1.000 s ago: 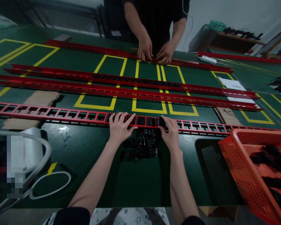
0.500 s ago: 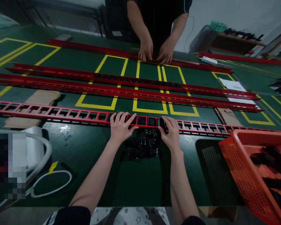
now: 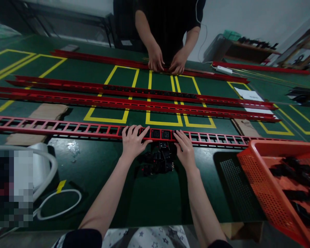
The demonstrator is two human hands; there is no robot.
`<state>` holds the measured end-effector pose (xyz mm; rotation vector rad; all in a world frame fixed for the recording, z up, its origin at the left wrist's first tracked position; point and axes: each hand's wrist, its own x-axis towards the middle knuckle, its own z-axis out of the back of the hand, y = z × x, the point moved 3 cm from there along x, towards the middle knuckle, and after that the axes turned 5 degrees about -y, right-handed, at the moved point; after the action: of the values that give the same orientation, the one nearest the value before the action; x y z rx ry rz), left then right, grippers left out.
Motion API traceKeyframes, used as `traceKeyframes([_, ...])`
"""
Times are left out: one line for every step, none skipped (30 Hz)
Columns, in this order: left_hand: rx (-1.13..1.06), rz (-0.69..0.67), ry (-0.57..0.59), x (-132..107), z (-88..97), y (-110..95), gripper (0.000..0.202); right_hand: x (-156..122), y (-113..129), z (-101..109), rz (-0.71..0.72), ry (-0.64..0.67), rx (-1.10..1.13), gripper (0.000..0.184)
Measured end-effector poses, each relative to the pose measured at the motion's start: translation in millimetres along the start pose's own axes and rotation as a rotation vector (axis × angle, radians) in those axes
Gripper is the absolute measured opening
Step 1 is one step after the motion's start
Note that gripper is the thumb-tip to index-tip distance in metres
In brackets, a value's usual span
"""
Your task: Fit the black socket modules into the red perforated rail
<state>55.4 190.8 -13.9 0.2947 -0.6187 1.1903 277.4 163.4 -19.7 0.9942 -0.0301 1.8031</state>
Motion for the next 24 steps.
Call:
traceKeyframes([-0.005, 0.001, 0.001, 0.0, 0.1, 0.1, 0.048, -0.9, 0.1, -0.3, 0.01, 0.008, -0.018, 0.047])
traceKeyframes([-0.006, 0.001, 0.001, 0.0, 0.1, 0.1, 0.048, -1.5, 0.4, -0.6, 0.021, 0.013, -0.04, 0.048])
traceKeyframes([-0.005, -0.001, 0.0, -0.1, 0.1, 0.2, 0.048, -1.9, 0.7, -1.0, 0.031, 0.014, -0.063, 0.049])
traceKeyframes([-0.002, -0.005, -0.003, -0.2, 0.2, 0.2, 0.048, -2.0, 0.9, -1.3, 0.039, 0.011, -0.084, 0.049])
traceKeyframes([0.003, -0.008, -0.007, -0.3, 0.2, 0.2, 0.048, -1.9, 1.2, -1.6, 0.045, 0.006, -0.102, 0.049])
traceKeyframes([0.007, -0.011, -0.009, -0.4, 0.1, 0.2, 0.048, -1.7, 1.4, -2.1, 0.048, 0.003, -0.118, 0.049])
traceKeyframes([0.012, -0.013, -0.013, -0.4, 0.1, 0.1, 0.048, -1.4, 1.5, -2.6, 0.05, 0.003, -0.13, 0.05])
traceKeyframes([0.015, -0.014, -0.015, -0.5, 0.0, 0.0, 0.048, -1.0, 1.5, -3.2, 0.049, 0.007, -0.139, 0.051])
traceKeyframes([0.018, -0.015, -0.016, -0.5, -0.1, -0.1, 0.048, -0.6, 1.5, -3.8, 0.047, 0.012, -0.148, 0.052])
traceKeyframes([0.019, -0.015, -0.017, -0.4, -0.1, -0.2, 0.048, -0.2, 1.4, -4.3, 0.046, 0.018, -0.155, 0.054])
traceKeyframes([0.019, -0.015, -0.017, -0.4, -0.2, -0.3, 0.048, 0.3, 1.4, -4.8, 0.047, 0.022, -0.16, 0.055])
traceKeyframes([0.018, -0.014, -0.014, -0.3, -0.3, -0.4, 0.049, 0.6, 1.4, -5.2, 0.048, 0.024, -0.163, 0.056])
traceKeyframes([0.014, -0.011, -0.01, -0.2, -0.4, -0.4, 0.049, 0.9, 1.4, -5.5, 0.051, 0.022, -0.162, 0.057])
traceKeyframes([0.009, -0.008, -0.004, -0.2, -0.6, -0.4, 0.049, 1.2, 1.3, -5.8, 0.053, 0.019, -0.158, 0.056])
traceKeyframes([0.004, -0.005, 0.001, -0.1, -0.6, -0.4, 0.049, 1.5, 1.2, -5.9, 0.055, 0.013, -0.15, 0.056])
traceKeyframes([0.0, -0.003, 0.004, 0.0, -0.6, -0.4, 0.049, 1.8, 1.0, -6.0, 0.055, 0.006, -0.142, 0.055])
traceKeyframes([-0.003, -0.001, 0.005, 0.1, -0.5, -0.4, 0.049, 2.0, 0.8, -6.0, 0.055, -0.002, -0.136, 0.054])
traceKeyframes([-0.006, 0.0, 0.006, 0.2, -0.4, -0.4, 0.05, 2.2, 0.5, -6.0, 0.054, -0.012, -0.133, 0.053])
traceKeyframes([-0.011, 0.003, 0.007, 0.3, -0.3, -0.4, 0.049, 2.4, 0.1, -6.0, 0.054, -0.02, -0.131, 0.053])
traceKeyframes([-0.017, 0.007, 0.008, 0.4, -0.2, -0.3, 0.049, 2.6, -0.3, -6.0, 0.053, -0.027, -0.13, 0.052])
traceKeyframes([-0.023, 0.011, 0.011, 0.4, -0.2, -0.1, 0.049, 2.7, -0.7, -6.1, 0.051, -0.034, -0.128, 0.051])
traceKeyframes([-0.029, 0.016, 0.014, 0.5, -0.2, 0.1, 0.048, 2.7, -1.1, -6.2, 0.048, -0.04, -0.123, 0.051])
traceKeyframes([-0.031, 0.019, 0.017, 0.5, -0.3, 0.2, 0.048, 2.8, -1.4, -6.3, 0.044, -0.048, -0.114, 0.05])
traceKeyframes([-0.031, 0.02, 0.018, 0.4, -0.3, 0.4, 0.048, 2.7, -1.5, -6.4, 0.041, -0.057, -0.104, 0.049])
